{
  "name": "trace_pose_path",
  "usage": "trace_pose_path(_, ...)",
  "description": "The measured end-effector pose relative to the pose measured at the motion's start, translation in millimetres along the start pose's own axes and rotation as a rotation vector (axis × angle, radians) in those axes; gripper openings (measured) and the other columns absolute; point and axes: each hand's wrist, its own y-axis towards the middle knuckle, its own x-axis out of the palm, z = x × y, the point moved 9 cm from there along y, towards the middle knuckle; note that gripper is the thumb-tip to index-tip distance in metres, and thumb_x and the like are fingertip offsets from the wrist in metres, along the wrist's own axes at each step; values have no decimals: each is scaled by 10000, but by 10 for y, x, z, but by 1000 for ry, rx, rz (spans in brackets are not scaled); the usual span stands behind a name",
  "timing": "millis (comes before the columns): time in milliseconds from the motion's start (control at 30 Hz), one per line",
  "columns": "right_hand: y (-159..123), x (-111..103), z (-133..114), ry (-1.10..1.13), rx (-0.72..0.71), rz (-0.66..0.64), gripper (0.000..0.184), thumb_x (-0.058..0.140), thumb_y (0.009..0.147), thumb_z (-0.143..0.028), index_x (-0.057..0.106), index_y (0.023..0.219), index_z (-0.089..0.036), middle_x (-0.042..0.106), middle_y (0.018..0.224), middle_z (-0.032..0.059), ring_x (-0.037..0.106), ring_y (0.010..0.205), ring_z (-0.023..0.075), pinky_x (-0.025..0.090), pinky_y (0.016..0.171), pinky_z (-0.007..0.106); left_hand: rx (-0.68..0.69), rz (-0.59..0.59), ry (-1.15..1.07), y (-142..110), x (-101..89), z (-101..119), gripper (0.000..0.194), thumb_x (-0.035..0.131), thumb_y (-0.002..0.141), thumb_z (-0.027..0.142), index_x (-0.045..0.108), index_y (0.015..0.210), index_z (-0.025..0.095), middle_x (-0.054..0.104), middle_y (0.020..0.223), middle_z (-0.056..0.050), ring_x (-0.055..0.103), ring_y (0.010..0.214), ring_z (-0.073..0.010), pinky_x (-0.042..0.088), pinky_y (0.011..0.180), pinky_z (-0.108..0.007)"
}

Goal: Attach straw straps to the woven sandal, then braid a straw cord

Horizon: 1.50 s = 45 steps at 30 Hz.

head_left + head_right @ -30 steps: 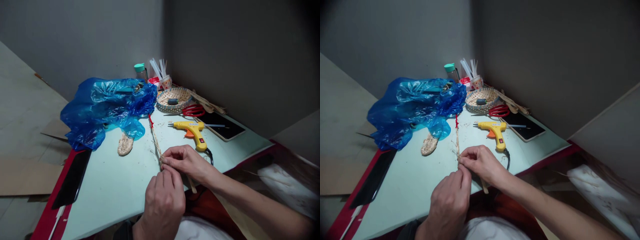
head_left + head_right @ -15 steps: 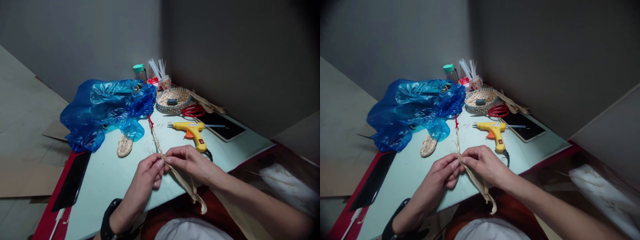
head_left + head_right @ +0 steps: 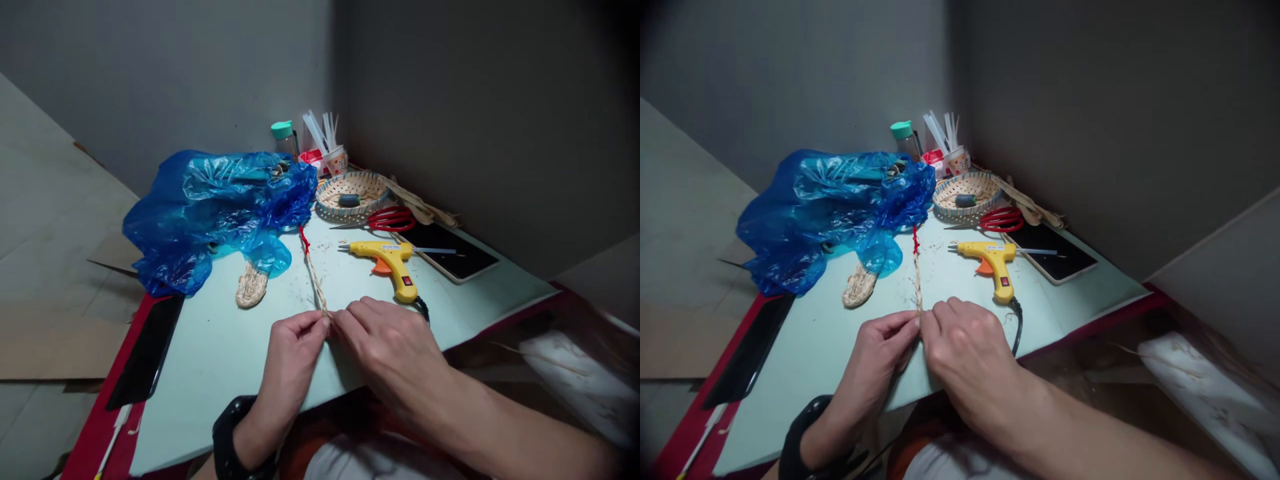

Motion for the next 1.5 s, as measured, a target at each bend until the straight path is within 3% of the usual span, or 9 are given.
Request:
trace_pose_path(167,-47,-82,-214,-70,-68,148,271,459,746,55,667,782,-114,581,664,65,490,590,210,330,550,341,-45,-51,-156,-40,50,-62,274,597,877,335,718,967,106,333,465,84,225,451,-65,158,452,-220)
trace_pose_path(333,-117,-64,-273,9,-131,173,283,425,866,3,688,823,-95,601,688,79,497,606,223,331,543,352,-40,-58,-304,-45,45,-69,230,677,837,328,716,920,117,375,505,78,224,446,-40,144,431,-198)
trace_pose_path(433,-103,-151,-114,234,-87,119,226,466,939,-120,685,880,-115,637,769,75,536,683,224,380,618,361,-62,-49,-333,-37,25,-56,188,696,824,300,705,858,115,357,483,89,206,425,-26,138,416,-185)
trace_pose_path(533,-35,-196,273,538,134,63,201,488,984,-255,653,1033,-153,668,948,68,583,872,215,426,783,353,-75,-65,-382,-37,25,-8,148,689,830,257,692,861,112,460,541,64,192,409,-8,128,401,-183)
trace_pose_path(633,23,82,515,750,327,-167,268,482,1002,-359,583,1188,-194,670,1076,55,590,1018,205,427,850,317,-70,-113,-397,-38,55,33,109,669,841,213,680,875,109,542,639,29,200,413,1,123,399,-185)
trace_pose_path(800,74,573,326,1190,363,-528,248,428,1016,-371,580,1017,-175,647,839,5,592,764,147,428,683,248,-35,-136,-365,-34,56,36,149,625,883,237,628,978,121,322,476,112,178,422,-29,134,418,-188)
trace_pose_path(1033,93,662,352,1306,393,-473,278,471,976,-322,584,789,-149,589,718,-6,506,690,128,378,659,244,6,-123,-221,-55,44,18,282,594,884,236,423,1105,197,641,734,20,323,398,-22,225,410,-185)
trace_pose_path(1333,-17,716,400,1241,473,-378,223,511,946,-265,621,778,-169,646,701,-16,538,651,123,373,613,237,-26,-50,106,-162,-51,-4,275,510,929,336,443,1166,213,564,559,72,411,453,-86,350,493,-207)
trace_pose_path(1500,-29,683,385,1222,505,-363,225,497,962,-264,621,795,-177,691,730,-15,594,674,124,403,627,231,-23,30,219,-257,-166,16,244,503,922,431,582,952,202,519,491,65,390,440,-93,319,479,-214)
